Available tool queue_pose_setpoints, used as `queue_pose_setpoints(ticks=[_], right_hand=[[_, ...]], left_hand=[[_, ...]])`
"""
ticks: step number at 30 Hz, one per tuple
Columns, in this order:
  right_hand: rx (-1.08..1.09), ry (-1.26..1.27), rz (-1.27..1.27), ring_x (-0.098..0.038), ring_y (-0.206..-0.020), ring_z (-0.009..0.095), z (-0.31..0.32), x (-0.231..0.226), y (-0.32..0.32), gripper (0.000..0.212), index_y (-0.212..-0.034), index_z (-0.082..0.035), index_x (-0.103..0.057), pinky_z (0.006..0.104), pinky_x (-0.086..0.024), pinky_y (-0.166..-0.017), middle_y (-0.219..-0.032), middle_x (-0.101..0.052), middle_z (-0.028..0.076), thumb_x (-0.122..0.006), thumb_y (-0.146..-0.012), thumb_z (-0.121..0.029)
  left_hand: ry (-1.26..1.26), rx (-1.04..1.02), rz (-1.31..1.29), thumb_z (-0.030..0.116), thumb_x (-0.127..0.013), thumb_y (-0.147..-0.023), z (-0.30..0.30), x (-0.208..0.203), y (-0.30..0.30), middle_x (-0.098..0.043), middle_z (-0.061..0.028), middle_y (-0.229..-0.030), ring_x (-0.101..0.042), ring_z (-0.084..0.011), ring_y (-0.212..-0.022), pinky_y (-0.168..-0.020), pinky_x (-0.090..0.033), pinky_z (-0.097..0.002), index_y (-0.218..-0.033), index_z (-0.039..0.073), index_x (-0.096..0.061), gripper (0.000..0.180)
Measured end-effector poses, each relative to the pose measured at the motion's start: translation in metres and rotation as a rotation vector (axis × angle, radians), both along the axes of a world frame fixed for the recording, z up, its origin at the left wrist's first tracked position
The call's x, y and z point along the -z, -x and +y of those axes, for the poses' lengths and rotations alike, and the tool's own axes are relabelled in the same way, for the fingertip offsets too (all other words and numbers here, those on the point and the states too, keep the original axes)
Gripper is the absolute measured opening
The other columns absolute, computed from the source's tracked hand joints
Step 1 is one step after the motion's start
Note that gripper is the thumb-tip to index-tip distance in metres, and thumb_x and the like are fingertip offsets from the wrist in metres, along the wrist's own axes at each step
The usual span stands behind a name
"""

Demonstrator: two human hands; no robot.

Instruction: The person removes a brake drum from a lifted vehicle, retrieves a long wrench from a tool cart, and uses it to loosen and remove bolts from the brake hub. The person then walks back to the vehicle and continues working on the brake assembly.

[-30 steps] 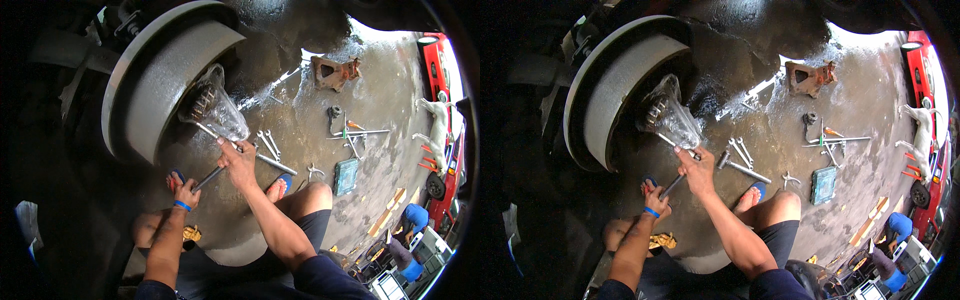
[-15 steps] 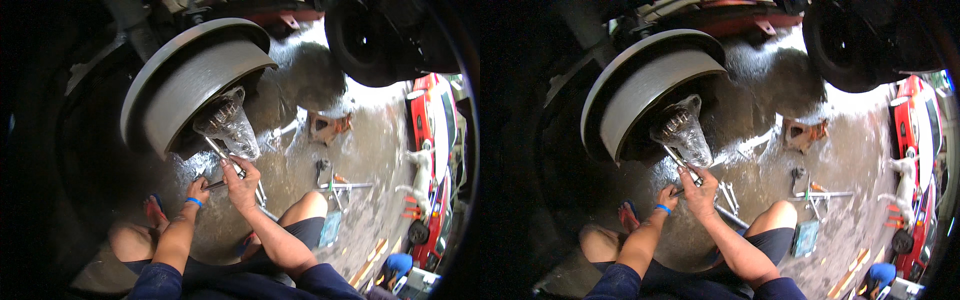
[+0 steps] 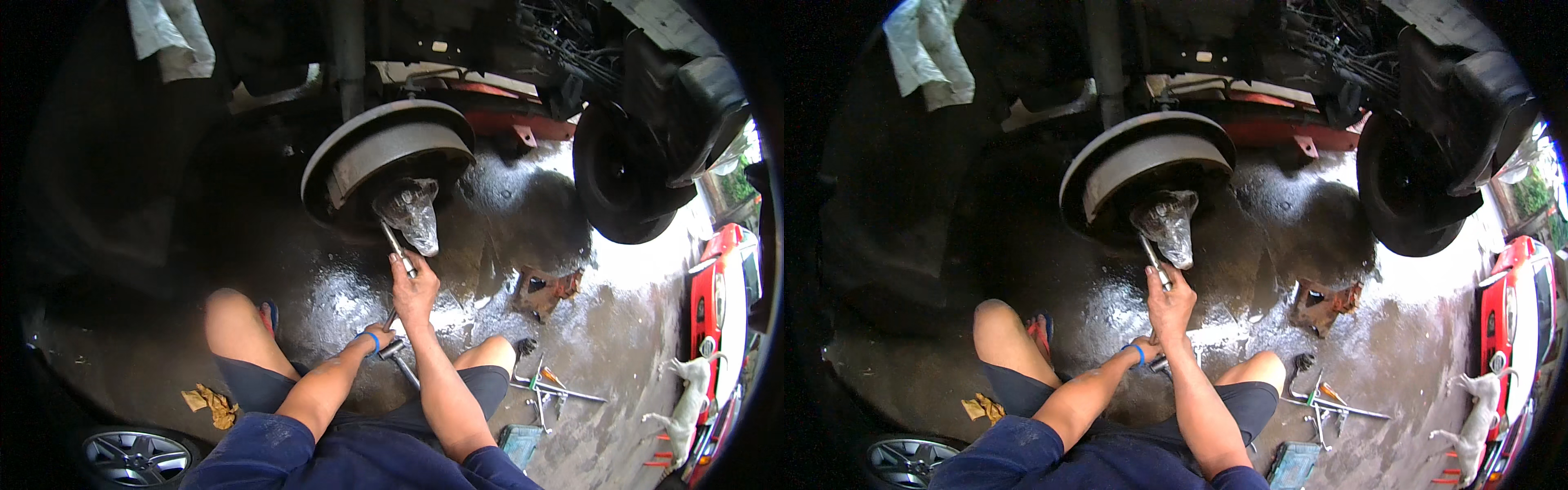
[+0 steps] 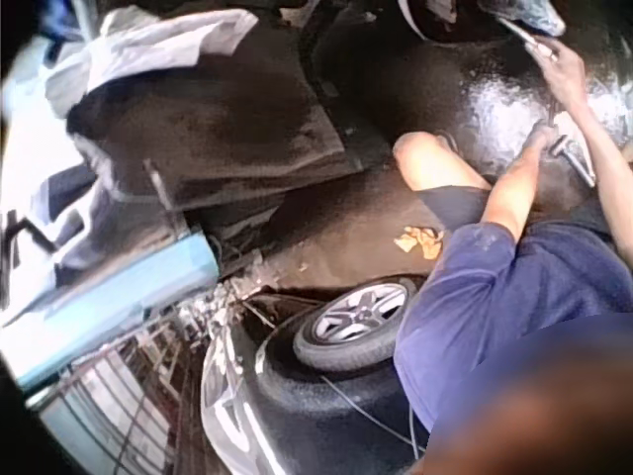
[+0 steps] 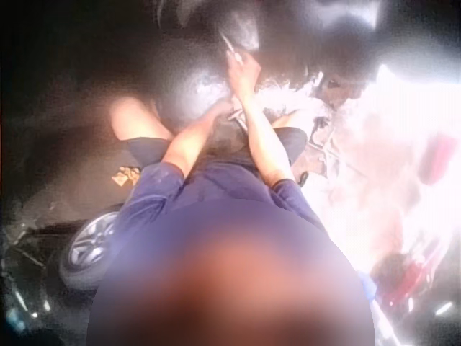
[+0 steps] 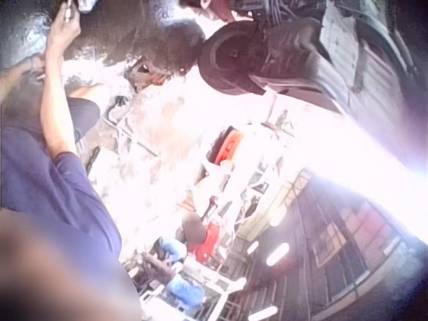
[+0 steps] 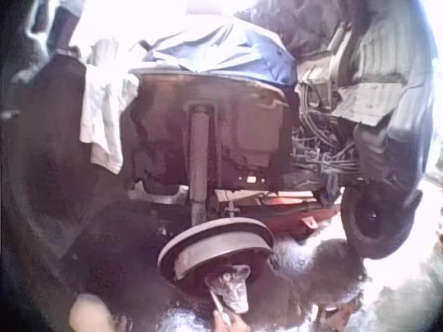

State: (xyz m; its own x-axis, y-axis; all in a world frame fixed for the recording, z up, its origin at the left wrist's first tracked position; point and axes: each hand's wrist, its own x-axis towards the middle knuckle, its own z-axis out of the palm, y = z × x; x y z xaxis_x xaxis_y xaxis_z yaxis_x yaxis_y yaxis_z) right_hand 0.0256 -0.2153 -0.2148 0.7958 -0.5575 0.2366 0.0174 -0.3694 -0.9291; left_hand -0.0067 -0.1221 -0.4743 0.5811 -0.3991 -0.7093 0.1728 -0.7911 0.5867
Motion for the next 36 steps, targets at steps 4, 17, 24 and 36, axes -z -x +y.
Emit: queue_pose_setpoints(ticks=[4,17,24,36], right_hand=[[0.045,-0.311,0.186,-0.053,-0.058,0.009,0.001,0.003,0.003,0.025,-0.101,0.002,-0.071,0.0277,-0.046,-0.056,-0.069,-0.064,0.004,-0.072,-0.089,-0.020],[-0.132,-1.248,-0.037,-0.042,-0.049,0.010,-0.009,0.023,-0.006,0.021,-0.093,-0.004,-0.058,0.0354,-0.051,-0.055,-0.059,-0.041,-0.003,-0.065,-0.097,-0.024],[-0.106,-1.652,0.070,-0.039,-0.049,0.007,-0.008,0.020,-0.009,0.032,-0.100,0.003,-0.059,0.0306,-0.044,-0.061,-0.057,-0.037,-0.006,-0.064,-0.098,-0.028],[-0.095,-1.902,0.021,-0.044,-0.049,0.006,0.000,0.022,-0.021,0.032,-0.106,0.009,-0.055,0.0221,-0.050,-0.061,-0.057,-0.043,-0.004,-0.060,-0.100,-0.022]], left_hand=[[-0.138,-0.132,-0.117,0.055,-0.061,-0.088,0.058,-0.032,-0.018,-0.072,-0.0180,-0.104,-0.068,-0.0350,-0.102,-0.092,-0.051,-0.0435,-0.097,0.009,-0.075,0.048],[-0.639,0.464,-0.001,0.057,-0.064,-0.086,0.146,-0.284,-0.051,-0.068,-0.0203,-0.117,-0.064,-0.0356,-0.112,-0.095,-0.050,-0.0437,-0.118,0.002,-0.068,0.064],[-0.549,0.408,-0.452,0.032,-0.071,-0.085,0.127,-0.459,-0.015,-0.072,-0.0165,-0.092,-0.070,-0.0336,-0.090,-0.079,-0.054,-0.0423,-0.108,0.008,-0.069,0.033],[-0.537,0.946,-1.321,0.014,-0.068,-0.078,0.030,-0.562,-0.029,-0.071,-0.0141,-0.078,-0.072,-0.0300,-0.080,-0.070,-0.055,-0.0379,-0.085,0.007,-0.069,0.010]])
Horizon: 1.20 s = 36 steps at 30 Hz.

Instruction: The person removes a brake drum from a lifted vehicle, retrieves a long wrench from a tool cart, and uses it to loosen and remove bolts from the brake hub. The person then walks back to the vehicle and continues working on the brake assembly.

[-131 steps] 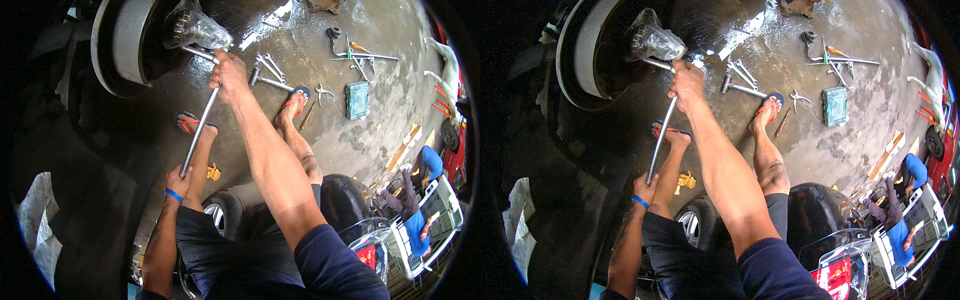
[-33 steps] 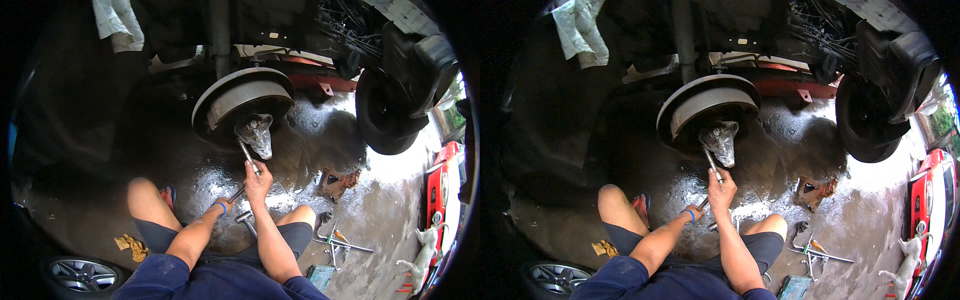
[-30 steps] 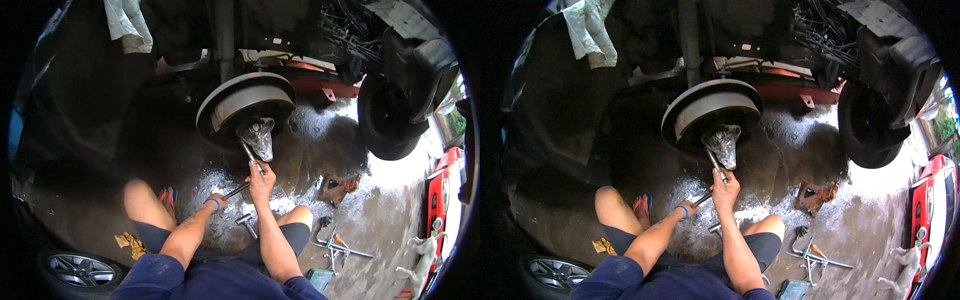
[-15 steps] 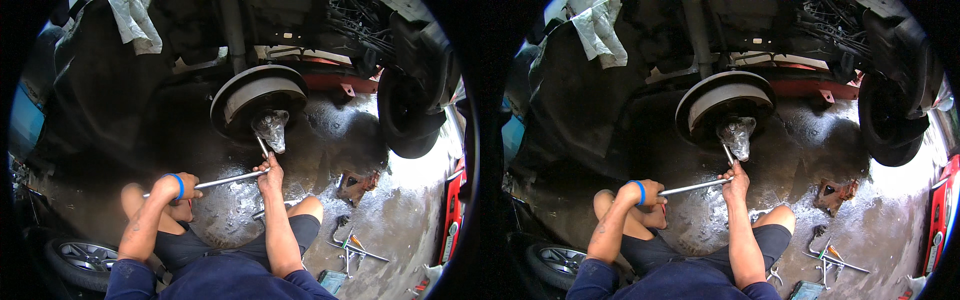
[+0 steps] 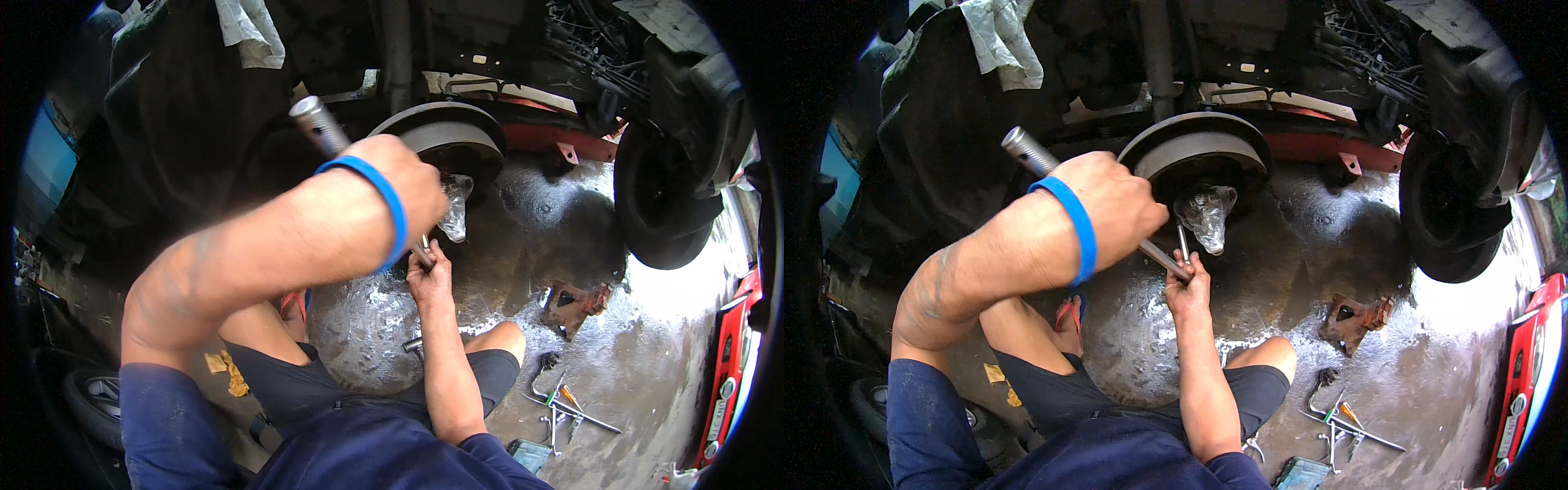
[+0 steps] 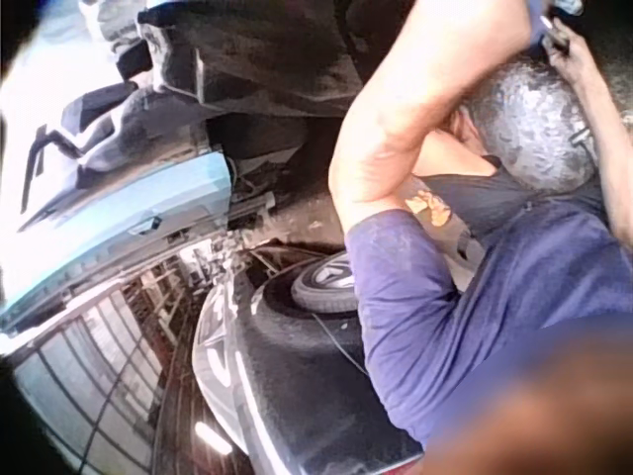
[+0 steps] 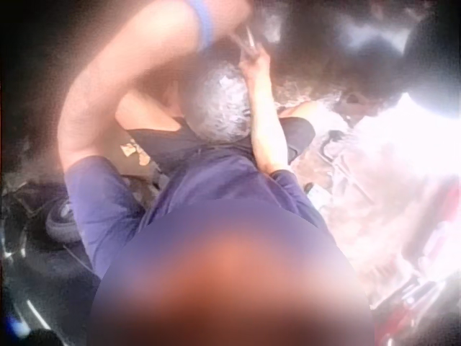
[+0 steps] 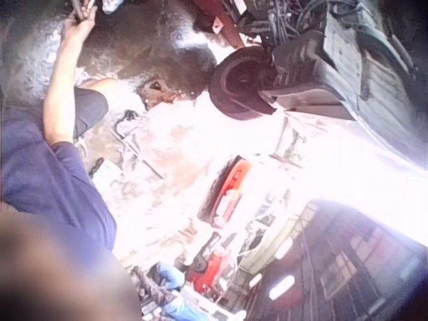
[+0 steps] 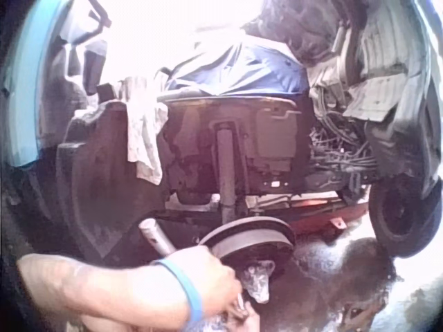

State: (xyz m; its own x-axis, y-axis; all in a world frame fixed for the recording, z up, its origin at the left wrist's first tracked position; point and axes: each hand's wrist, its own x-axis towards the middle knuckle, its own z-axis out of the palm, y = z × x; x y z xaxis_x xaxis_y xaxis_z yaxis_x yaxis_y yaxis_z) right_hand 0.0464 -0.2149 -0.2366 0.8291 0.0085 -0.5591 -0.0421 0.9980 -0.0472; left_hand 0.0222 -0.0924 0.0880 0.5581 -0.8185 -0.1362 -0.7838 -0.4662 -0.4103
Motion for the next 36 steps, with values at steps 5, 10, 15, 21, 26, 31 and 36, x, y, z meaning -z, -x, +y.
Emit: queue_pose_setpoints(ticks=[5,10,15,21,26,31,36], right_hand=[[-0.067,0.175,-0.035,-0.041,-0.050,0.004,-0.003,-0.004,0.007,0.032,-0.105,0.004,-0.057,0.0296,-0.047,-0.072,-0.057,-0.040,-0.009,-0.060,-0.100,-0.028],[-0.082,0.365,-0.053,-0.040,-0.055,0.010,0.004,-0.005,0.011,0.032,-0.103,-0.001,-0.059,0.0393,-0.048,-0.067,-0.062,-0.038,-0.004,-0.059,-0.100,-0.033],[0.038,0.789,-0.210,-0.047,-0.050,0.011,0.019,0.005,0.014,0.024,-0.102,0.002,-0.058,0.0333,-0.053,-0.047,-0.063,-0.042,-0.002,-0.059,-0.099,-0.022],[0.114,1.549,-0.133,-0.053,-0.049,0.008,0.029,0.017,0.021,0.032,-0.113,0.006,-0.062,0.0257,-0.047,-0.045,-0.068,-0.057,0.002,-0.068,-0.094,-0.020],[0.014,1.514,-0.103,-0.051,-0.048,0.007,-0.001,0.004,0.033,0.029,-0.112,0.005,-0.063,0.0244,-0.046,-0.044,-0.072,-0.059,0.002,-0.070,-0.092,-0.015],[0.035,1.098,-0.145,-0.051,-0.050,0.008,-0.024,0.005,0.051,0.027,-0.109,0.006,-0.060,0.0293,-0.054,-0.049,-0.072,-0.056,0.003,-0.067,-0.094,-0.015],[0.145,0.640,0.163,-0.045,-0.053,0.012,-0.053,0.030,0.077,0.025,-0.104,0.000,-0.058,0.0374,-0.051,-0.052,-0.064,-0.043,-0.001,-0.063,-0.097,-0.023]], left_hand=[[-0.076,-0.386,0.307,0.023,-0.077,-0.074,0.072,0.062,-0.009,-0.071,-0.0134,-0.080,-0.071,-0.0323,-0.079,-0.072,-0.057,-0.0421,-0.095,0.015,-0.073,0.023],[0.235,-0.536,0.411,0.019,-0.074,-0.072,0.133,0.170,0.002,-0.071,-0.0161,-0.081,-0.069,-0.0357,-0.077,-0.072,-0.056,-0.0439,-0.100,0.015,-0.074,0.029],[0.468,-0.755,0.571,0.026,-0.069,-0.082,0.166,0.318,0.004,-0.071,-0.0191,-0.096,-0.068,-0.0381,-0.089,-0.082,-0.055,-0.0453,-0.106,0.012,-0.072,0.028],[0.614,-0.937,0.874,0.046,-0.063,-0.088,0.077,0.490,0.016,-0.069,-0.0206,-0.111,-0.064,-0.0383,-0.110,-0.097,-0.049,-0.0444,-0.112,0.007,-0.070,0.046],[0.634,-0.744,0.943,0.051,-0.058,-0.092,0.054,0.474,0.030,-0.069,-0.0252,-0.104,-0.064,-0.0423,-0.101,-0.090,-0.049,-0.0478,-0.108,0.004,-0.069,0.051],[0.502,-0.692,0.899,0.064,-0.057,-0.089,0.075,0.388,0.022,-0.069,-0.0257,-0.091,-0.066,-0.0430,-0.092,-0.083,-0.052,-0.0486,-0.096,0.002,-0.072,0.064],[0.268,-0.486,0.793,0.055,-0.061,-0.089,0.070,0.287,0.025,-0.069,-0.0254,-0.085,-0.067,-0.0441,-0.088,-0.078,-0.053,-0.0518,-0.096,0.007,-0.069,0.049]])
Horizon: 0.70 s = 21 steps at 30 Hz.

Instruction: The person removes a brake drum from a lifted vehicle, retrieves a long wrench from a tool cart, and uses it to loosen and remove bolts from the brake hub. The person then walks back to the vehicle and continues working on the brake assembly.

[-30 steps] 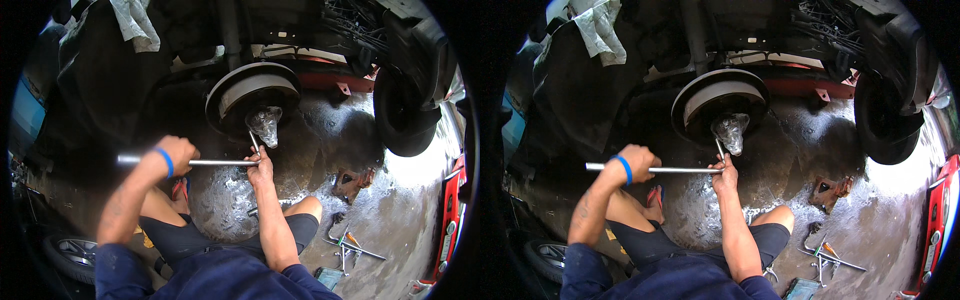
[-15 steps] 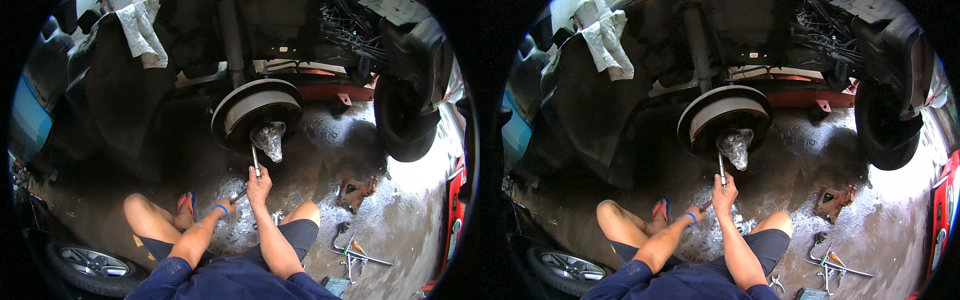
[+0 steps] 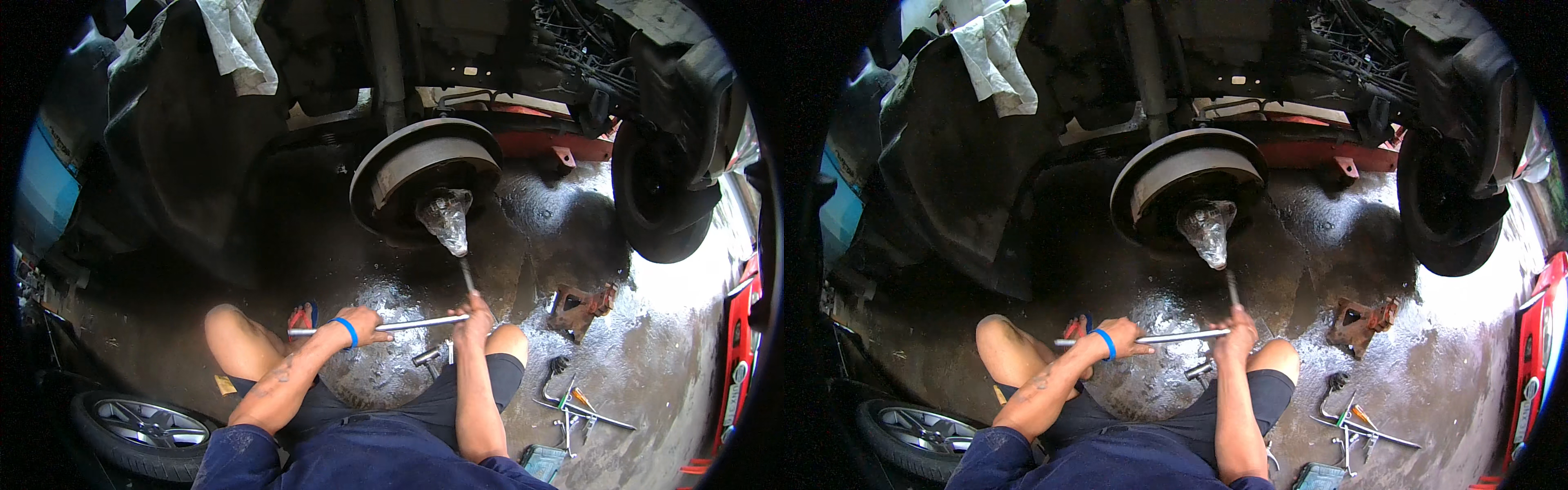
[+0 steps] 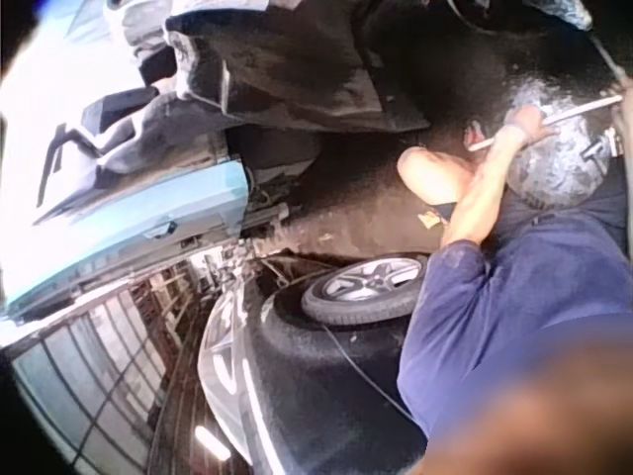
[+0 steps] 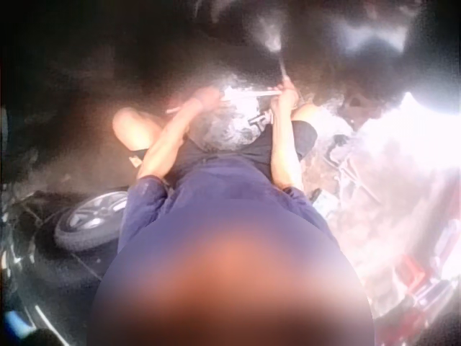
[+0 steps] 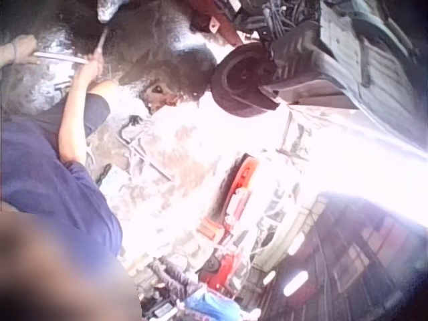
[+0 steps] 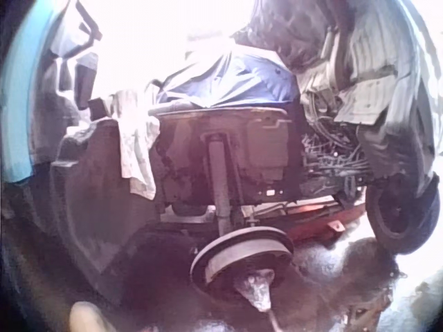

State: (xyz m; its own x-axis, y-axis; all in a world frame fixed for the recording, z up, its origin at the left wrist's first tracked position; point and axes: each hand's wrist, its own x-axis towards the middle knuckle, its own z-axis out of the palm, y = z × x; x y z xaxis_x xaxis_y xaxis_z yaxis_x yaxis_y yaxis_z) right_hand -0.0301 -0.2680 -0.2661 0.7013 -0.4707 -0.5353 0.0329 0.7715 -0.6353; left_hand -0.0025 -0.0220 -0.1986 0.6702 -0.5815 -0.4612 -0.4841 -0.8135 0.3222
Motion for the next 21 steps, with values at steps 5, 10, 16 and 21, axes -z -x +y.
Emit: queue_pose_setpoints(ticks=[5,10,16,21], right_hand=[[0.201,-0.019,-0.135,-0.044,-0.058,0.009,-0.034,-0.048,0.033,0.033,-0.115,-0.003,-0.059,0.0356,-0.048,-0.059,-0.064,-0.039,-0.004,-0.057,-0.100,-0.033],[-0.005,0.042,-0.473,-0.048,-0.055,0.009,-0.020,-0.132,0.025,0.031,-0.120,-0.004,-0.060,0.0354,-0.056,-0.054,-0.064,-0.042,-0.004,-0.057,-0.101,-0.028],[-0.290,-0.113,-0.308,-0.050,-0.052,0.010,0.033,-0.142,-0.018,0.028,-0.112,-0.001,-0.060,0.0381,-0.057,-0.055,-0.061,-0.045,-0.003,-0.059,-0.100,-0.027],[-0.348,-0.160,-0.309,-0.049,-0.055,0.010,0.050,-0.130,-0.042,0.028,-0.111,-0.001,-0.060,0.0382,-0.056,-0.060,-0.063,-0.045,-0.003,-0.060,-0.100,-0.027]], left_hand=[[0.061,0.074,-0.259,0.028,-0.071,-0.084,-0.006,-0.117,-0.004,-0.070,-0.0147,-0.089,-0.069,-0.0357,-0.087,-0.072,-0.055,-0.0471,-0.103,0.010,-0.063,0.028],[0.050,0.114,-0.145,0.018,-0.072,-0.081,0.028,-0.210,0.014,-0.068,-0.0183,-0.076,-0.068,-0.0357,-0.072,-0.066,-0.053,-0.0439,-0.106,0.004,-0.065,0.029],[-0.126,0.071,-0.036,0.016,-0.074,-0.082,0.056,-0.250,0.049,-0.069,-0.0225,-0.078,-0.069,-0.0378,-0.072,-0.068,-0.055,-0.0429,-0.114,0.000,-0.063,0.038],[-0.100,0.021,-0.097,0.018,-0.074,-0.084,0.070,-0.257,0.052,-0.070,-0.0239,-0.084,-0.071,-0.0371,-0.074,-0.069,-0.058,-0.0396,-0.117,-0.002,-0.063,0.040]])
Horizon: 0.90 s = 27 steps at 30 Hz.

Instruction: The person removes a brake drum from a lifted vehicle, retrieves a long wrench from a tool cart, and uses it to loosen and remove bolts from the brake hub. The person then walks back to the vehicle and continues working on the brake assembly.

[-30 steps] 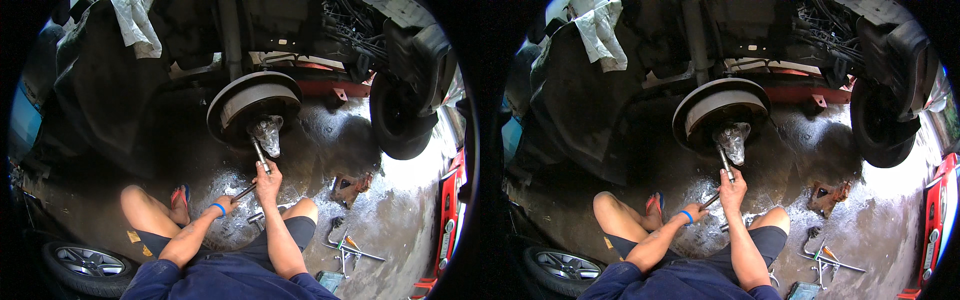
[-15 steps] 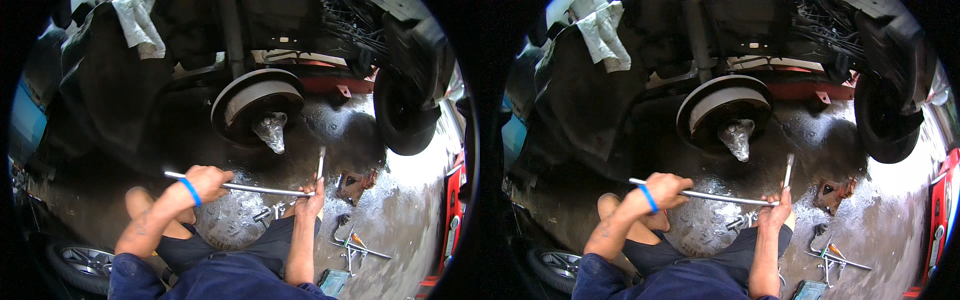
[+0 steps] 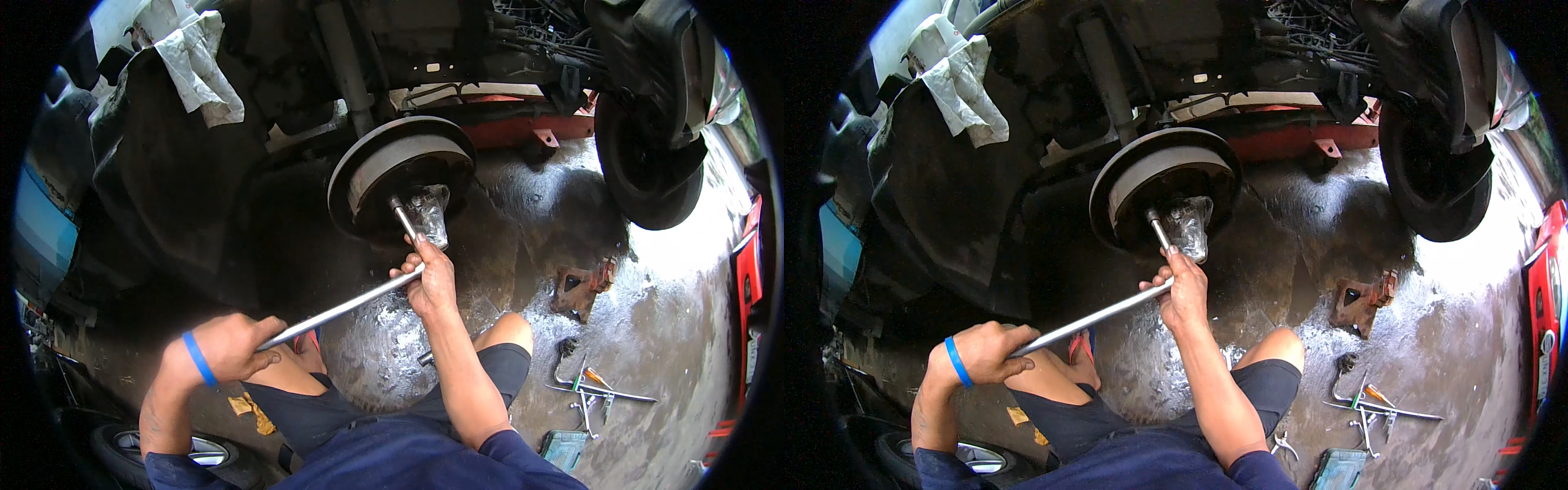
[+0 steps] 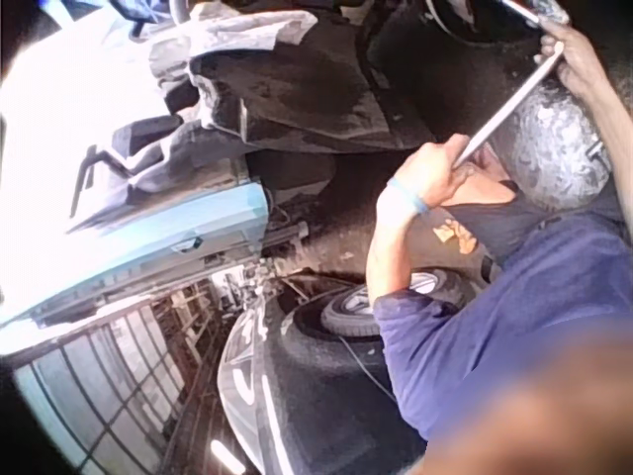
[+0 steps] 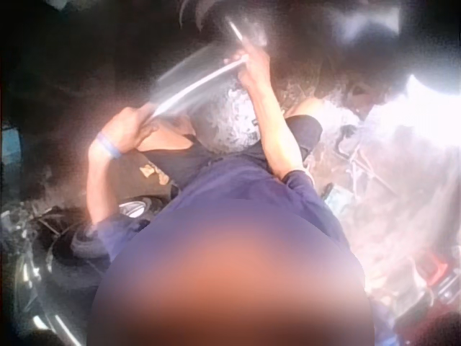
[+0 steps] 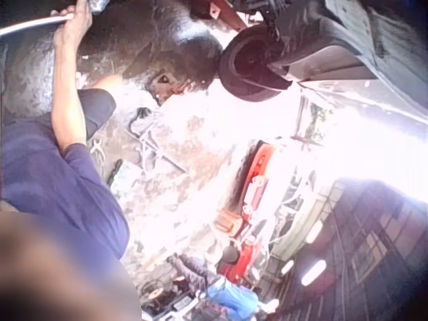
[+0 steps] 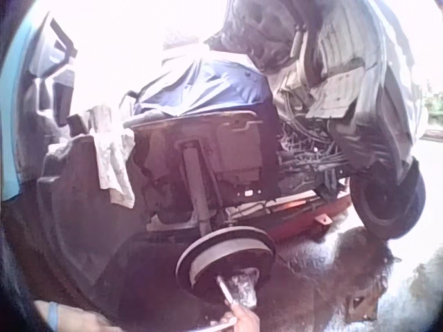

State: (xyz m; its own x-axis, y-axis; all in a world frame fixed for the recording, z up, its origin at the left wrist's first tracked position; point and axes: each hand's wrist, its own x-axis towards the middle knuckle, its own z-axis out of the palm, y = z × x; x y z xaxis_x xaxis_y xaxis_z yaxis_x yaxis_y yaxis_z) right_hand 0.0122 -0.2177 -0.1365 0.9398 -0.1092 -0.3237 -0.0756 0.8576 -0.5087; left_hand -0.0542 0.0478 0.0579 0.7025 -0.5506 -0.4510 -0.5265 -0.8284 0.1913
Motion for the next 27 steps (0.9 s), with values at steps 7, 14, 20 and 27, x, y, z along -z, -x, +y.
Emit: queue_pose_setpoints(ticks=[7,14,20,27], right_hand=[[-0.017,-0.104,0.026,-0.050,-0.058,0.010,0.005,0.005,-0.020,0.030,-0.112,0.000,-0.058,0.0415,-0.056,-0.066,-0.064,-0.045,-0.003,-0.060,-0.100,-0.027],[-0.049,-0.301,0.055,-0.048,-0.052,0.004,0.003,-0.002,-0.021,0.031,-0.111,0.006,-0.061,0.0239,-0.053,-0.069,-0.059,-0.047,-0.007,-0.058,-0.100,-0.022],[-0.035,-0.295,0.063,-0.046,-0.051,0.006,0.003,0.012,-0.028,0.027,-0.107,0.002,-0.062,0.0292,-0.050,-0.069,-0.057,-0.046,-0.007,-0.059,-0.099,-0.023],[0.092,-0.034,-0.008,-0.048,-0.051,0.009,0.019,0.014,-0.031,0.015,-0.097,-0.007,-0.061,0.0389,-0.056,-0.053,-0.061,-0.045,-0.003,-0.063,-0.097,-0.021]], left_hand=[[-0.043,0.038,-0.171,0.014,-0.076,-0.080,-0.011,-0.033,-0.011,-0.070,-0.0233,-0.085,-0.072,-0.0357,-0.076,-0.069,-0.058,-0.0400,-0.117,0.000,-0.063,0.041],[-0.291,0.327,-0.859,0.008,-0.069,-0.079,-0.048,-0.118,-0.002,-0.058,-0.0078,-0.074,-0.059,-0.0234,-0.067,-0.064,-0.047,-0.0365,-0.113,0.007,-0.063,0.035],[-0.237,0.259,-0.829,0.007,-0.067,-0.076,-0.031,-0.102,-0.015,-0.061,-0.0092,-0.078,-0.065,-0.0248,-0.072,-0.062,-0.050,-0.0387,-0.103,0.006,-0.062,0.028],[-0.078,-0.200,-0.342,0.014,-0.077,-0.074,0.060,0.009,-0.030,-0.068,-0.0177,-0.081,-0.066,-0.0376,-0.078,-0.069,-0.052,-0.0441,-0.092,0.004,-0.069,0.022]])
